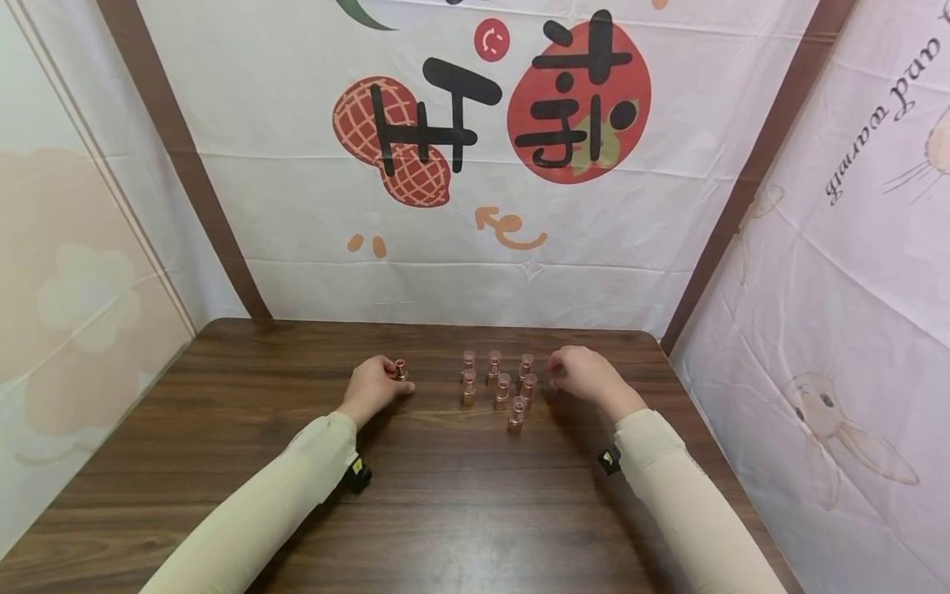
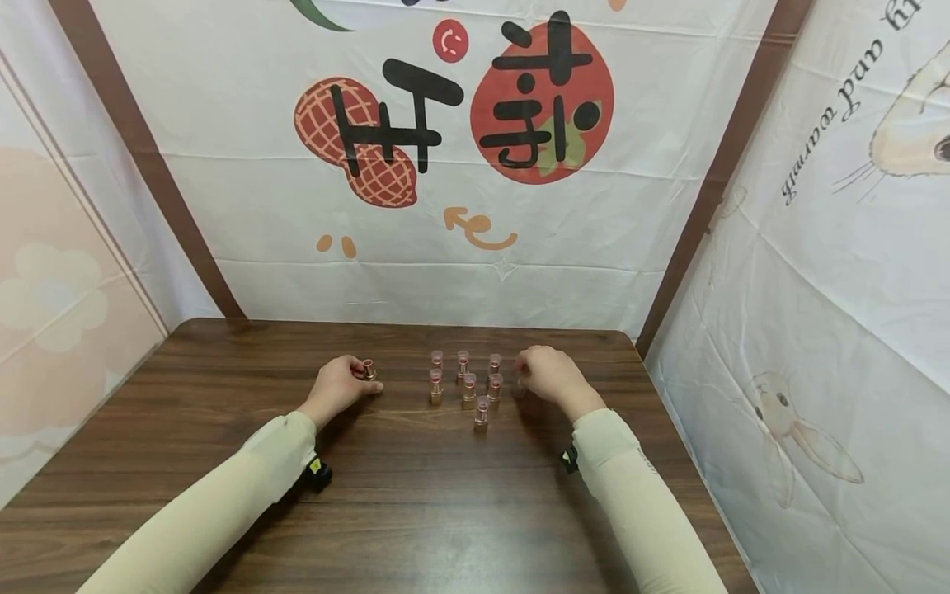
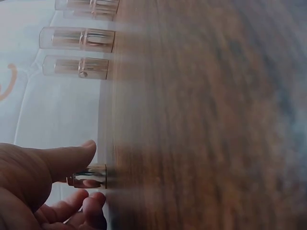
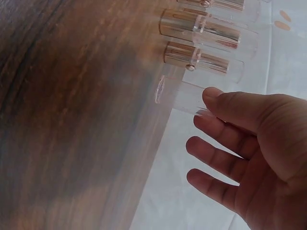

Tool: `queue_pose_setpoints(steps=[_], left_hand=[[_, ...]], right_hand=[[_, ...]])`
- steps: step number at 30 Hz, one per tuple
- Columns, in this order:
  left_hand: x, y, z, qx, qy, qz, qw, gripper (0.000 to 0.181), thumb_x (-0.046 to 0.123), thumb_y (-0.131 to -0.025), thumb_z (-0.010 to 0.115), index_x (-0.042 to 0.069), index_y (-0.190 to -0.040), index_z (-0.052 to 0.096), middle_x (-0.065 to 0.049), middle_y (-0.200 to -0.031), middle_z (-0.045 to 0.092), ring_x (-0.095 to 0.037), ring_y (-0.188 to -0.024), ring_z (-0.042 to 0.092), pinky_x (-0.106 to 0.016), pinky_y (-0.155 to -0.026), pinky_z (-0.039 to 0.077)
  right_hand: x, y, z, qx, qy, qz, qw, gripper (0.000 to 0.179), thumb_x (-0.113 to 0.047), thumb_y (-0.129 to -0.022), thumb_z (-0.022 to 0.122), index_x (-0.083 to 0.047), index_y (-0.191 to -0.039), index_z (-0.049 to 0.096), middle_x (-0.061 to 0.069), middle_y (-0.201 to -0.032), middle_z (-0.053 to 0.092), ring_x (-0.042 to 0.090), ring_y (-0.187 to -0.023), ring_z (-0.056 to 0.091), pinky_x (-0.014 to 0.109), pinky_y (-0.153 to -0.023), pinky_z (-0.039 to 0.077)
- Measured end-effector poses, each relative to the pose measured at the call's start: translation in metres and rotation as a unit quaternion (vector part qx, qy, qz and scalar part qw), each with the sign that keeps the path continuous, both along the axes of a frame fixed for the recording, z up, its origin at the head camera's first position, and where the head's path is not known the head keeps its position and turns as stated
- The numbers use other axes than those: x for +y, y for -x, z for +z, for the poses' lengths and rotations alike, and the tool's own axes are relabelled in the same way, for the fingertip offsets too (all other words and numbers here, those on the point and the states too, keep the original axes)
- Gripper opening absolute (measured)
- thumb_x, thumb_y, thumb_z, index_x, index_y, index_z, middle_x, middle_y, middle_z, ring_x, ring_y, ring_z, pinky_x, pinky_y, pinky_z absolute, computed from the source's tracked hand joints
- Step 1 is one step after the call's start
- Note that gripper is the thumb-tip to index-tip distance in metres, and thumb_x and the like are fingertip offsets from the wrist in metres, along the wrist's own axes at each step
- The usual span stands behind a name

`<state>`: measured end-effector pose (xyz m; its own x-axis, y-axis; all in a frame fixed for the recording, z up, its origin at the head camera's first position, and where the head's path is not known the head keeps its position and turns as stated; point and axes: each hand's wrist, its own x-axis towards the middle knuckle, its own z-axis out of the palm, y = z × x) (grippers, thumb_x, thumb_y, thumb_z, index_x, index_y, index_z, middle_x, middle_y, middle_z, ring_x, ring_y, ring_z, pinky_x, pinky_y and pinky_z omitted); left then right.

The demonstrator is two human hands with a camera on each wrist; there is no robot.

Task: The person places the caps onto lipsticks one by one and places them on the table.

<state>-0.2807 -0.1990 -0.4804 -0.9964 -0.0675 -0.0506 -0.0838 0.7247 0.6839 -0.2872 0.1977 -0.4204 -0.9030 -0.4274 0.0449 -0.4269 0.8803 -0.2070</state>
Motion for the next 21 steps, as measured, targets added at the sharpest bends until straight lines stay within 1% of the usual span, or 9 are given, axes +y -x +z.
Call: queue_pose_setpoints(steps=[6, 14, 17, 21], left_hand=[[0.000, 0.002, 0.000, 0.002, 0.014, -0.001, 0.9999, 0.041, 0.034, -0.084, 0.085, 0.006, -0.104, 0.063, -0.011, -0.103, 0.067, -0.026, -0.088, 0.061, -0.043, -0.081, 0.050], [0.000, 0.002, -0.001, 0.005, 0.012, -0.006, 0.9999, 0.027, 0.031, -0.087, 0.083, 0.010, -0.088, 0.066, -0.006, -0.092, 0.070, -0.022, -0.075, 0.055, -0.037, -0.070, 0.045], [0.001, 0.000, 0.000, 0.010, 0.013, -0.002, 0.9999, 0.024, 0.030, -0.088, 0.082, 0.010, -0.089, 0.068, -0.008, -0.096, 0.071, -0.024, -0.079, 0.059, -0.039, -0.072, 0.047], [0.006, -0.006, 0.004, 0.024, 0.007, -0.002, 0.9997, 0.023, 0.028, -0.088, 0.082, 0.010, -0.094, 0.069, -0.009, -0.113, 0.073, -0.026, -0.095, 0.067, -0.041, -0.077, 0.050]], right_hand=[[0.001, -0.005, 0.013, 0.019, 0.002, 0.008, 0.9998, 0.022, -0.016, -0.091, 0.078, -0.011, -0.112, 0.075, 0.003, -0.108, 0.073, 0.022, -0.102, 0.068, 0.044, -0.092, 0.054], [0.000, -0.010, 0.030, 0.066, -0.004, 0.032, 0.9973, 0.018, -0.016, -0.091, 0.077, -0.011, -0.108, 0.075, 0.002, -0.104, 0.072, 0.023, -0.099, 0.068, 0.044, -0.090, 0.054], [-0.001, -0.012, 0.037, 0.078, -0.004, 0.039, 0.9962, 0.018, -0.019, -0.091, 0.078, -0.012, -0.107, 0.074, 0.001, -0.103, 0.072, 0.022, -0.098, 0.069, 0.043, -0.089, 0.055], [-0.004, -0.016, 0.047, 0.078, -0.005, 0.047, 0.9959, 0.021, -0.022, -0.093, 0.077, -0.011, -0.110, 0.073, 0.002, -0.105, 0.072, 0.022, -0.098, 0.069, 0.043, -0.089, 0.055]])
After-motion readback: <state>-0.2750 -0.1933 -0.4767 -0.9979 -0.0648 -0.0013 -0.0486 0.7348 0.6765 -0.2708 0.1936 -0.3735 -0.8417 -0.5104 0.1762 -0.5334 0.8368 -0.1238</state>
